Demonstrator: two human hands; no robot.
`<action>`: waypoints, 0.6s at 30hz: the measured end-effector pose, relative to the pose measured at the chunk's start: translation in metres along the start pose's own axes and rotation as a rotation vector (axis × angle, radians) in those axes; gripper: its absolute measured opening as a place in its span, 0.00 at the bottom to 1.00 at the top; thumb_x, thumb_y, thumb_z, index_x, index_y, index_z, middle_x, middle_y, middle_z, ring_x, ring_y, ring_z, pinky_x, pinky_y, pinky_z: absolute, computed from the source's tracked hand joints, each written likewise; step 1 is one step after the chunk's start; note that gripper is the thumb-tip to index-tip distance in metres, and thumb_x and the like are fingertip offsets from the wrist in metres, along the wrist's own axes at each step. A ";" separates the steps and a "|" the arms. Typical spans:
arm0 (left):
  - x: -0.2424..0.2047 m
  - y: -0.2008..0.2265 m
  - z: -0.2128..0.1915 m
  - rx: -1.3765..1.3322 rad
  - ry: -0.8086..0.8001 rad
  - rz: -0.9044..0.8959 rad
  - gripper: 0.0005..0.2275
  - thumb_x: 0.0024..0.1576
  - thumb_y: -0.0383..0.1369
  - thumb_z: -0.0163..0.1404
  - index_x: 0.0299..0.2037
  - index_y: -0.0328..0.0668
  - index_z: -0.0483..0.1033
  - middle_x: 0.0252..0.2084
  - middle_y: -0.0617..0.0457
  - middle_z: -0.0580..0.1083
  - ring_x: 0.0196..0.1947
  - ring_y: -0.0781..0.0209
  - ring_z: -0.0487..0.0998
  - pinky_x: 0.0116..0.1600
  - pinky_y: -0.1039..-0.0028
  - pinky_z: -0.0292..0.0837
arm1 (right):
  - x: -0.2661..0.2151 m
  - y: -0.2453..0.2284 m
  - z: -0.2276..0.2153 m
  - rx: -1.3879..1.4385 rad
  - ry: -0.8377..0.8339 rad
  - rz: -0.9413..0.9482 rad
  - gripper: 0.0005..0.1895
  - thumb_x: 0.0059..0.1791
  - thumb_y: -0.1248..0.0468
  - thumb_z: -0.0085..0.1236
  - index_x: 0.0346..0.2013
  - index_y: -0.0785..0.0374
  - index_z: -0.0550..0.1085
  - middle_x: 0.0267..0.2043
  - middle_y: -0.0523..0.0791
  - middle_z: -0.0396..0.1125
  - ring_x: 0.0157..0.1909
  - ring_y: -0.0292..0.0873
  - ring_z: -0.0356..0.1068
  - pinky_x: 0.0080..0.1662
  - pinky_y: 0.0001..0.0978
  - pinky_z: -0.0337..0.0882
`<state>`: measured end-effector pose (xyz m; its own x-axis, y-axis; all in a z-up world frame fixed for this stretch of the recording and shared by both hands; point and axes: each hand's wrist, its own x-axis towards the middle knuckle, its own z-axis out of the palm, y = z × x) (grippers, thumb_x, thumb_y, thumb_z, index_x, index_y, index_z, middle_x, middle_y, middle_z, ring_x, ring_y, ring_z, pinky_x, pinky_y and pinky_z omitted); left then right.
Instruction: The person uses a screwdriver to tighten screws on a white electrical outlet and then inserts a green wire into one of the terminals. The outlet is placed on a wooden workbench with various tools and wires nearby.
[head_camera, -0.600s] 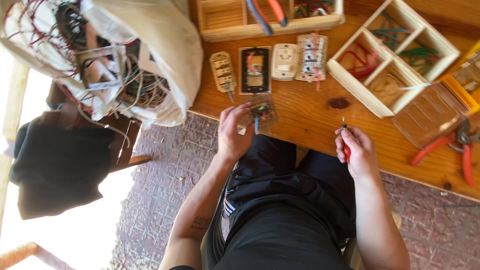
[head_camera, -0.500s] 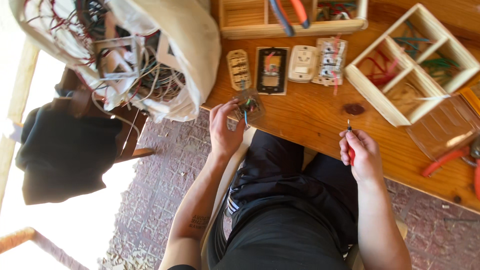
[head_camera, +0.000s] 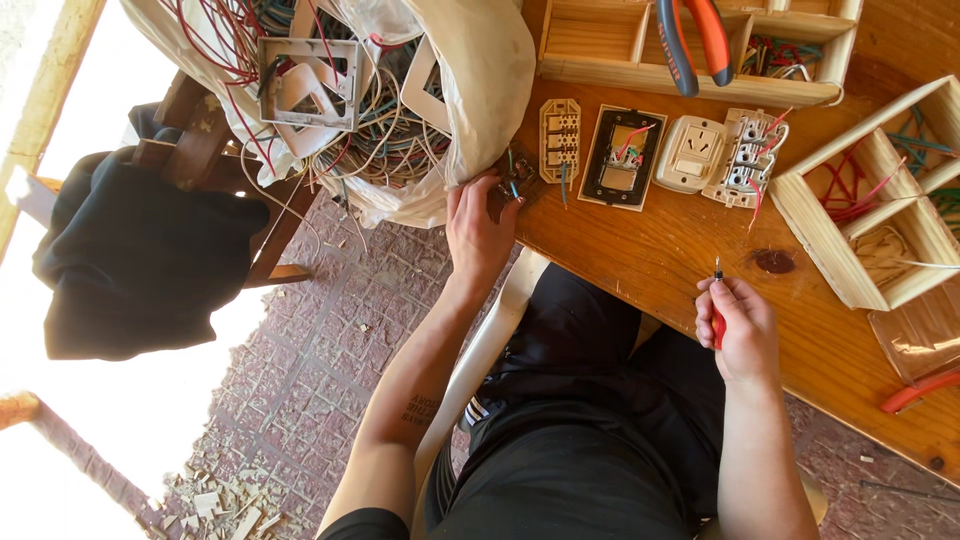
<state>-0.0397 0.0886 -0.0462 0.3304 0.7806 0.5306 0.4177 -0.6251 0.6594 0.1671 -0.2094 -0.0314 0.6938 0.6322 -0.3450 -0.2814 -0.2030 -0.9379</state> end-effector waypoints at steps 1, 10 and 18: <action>0.003 0.007 -0.005 -0.006 -0.001 0.001 0.21 0.46 0.32 0.69 0.47 0.41 0.75 0.46 0.48 0.78 0.44 0.47 0.77 0.53 0.61 0.74 | 0.000 0.002 -0.002 -0.002 0.006 -0.002 0.11 0.61 0.62 0.46 0.46 0.69 0.70 0.24 0.46 0.59 0.17 0.34 0.58 0.18 0.22 0.58; -0.026 0.076 0.007 -0.217 -0.007 0.286 0.06 0.48 0.27 0.56 0.34 0.46 0.76 0.36 0.49 0.74 0.35 0.44 0.77 0.43 0.60 0.73 | -0.001 0.016 -0.023 0.034 0.045 -0.009 0.11 0.60 0.63 0.47 0.45 0.71 0.71 0.23 0.47 0.59 0.15 0.35 0.57 0.16 0.23 0.59; 0.026 0.170 0.086 -0.026 -0.380 0.403 0.23 0.50 0.26 0.56 0.58 0.30 0.71 0.63 0.33 0.69 0.70 0.37 0.65 0.70 0.57 0.66 | -0.011 0.021 -0.027 0.044 0.054 -0.051 0.12 0.58 0.64 0.50 0.45 0.74 0.73 0.22 0.49 0.60 0.14 0.35 0.58 0.16 0.24 0.59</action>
<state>0.1122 0.0028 0.0337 0.7441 0.4230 0.5170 0.1756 -0.8706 0.4596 0.1712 -0.2407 -0.0478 0.7424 0.5991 -0.2998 -0.2730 -0.1381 -0.9520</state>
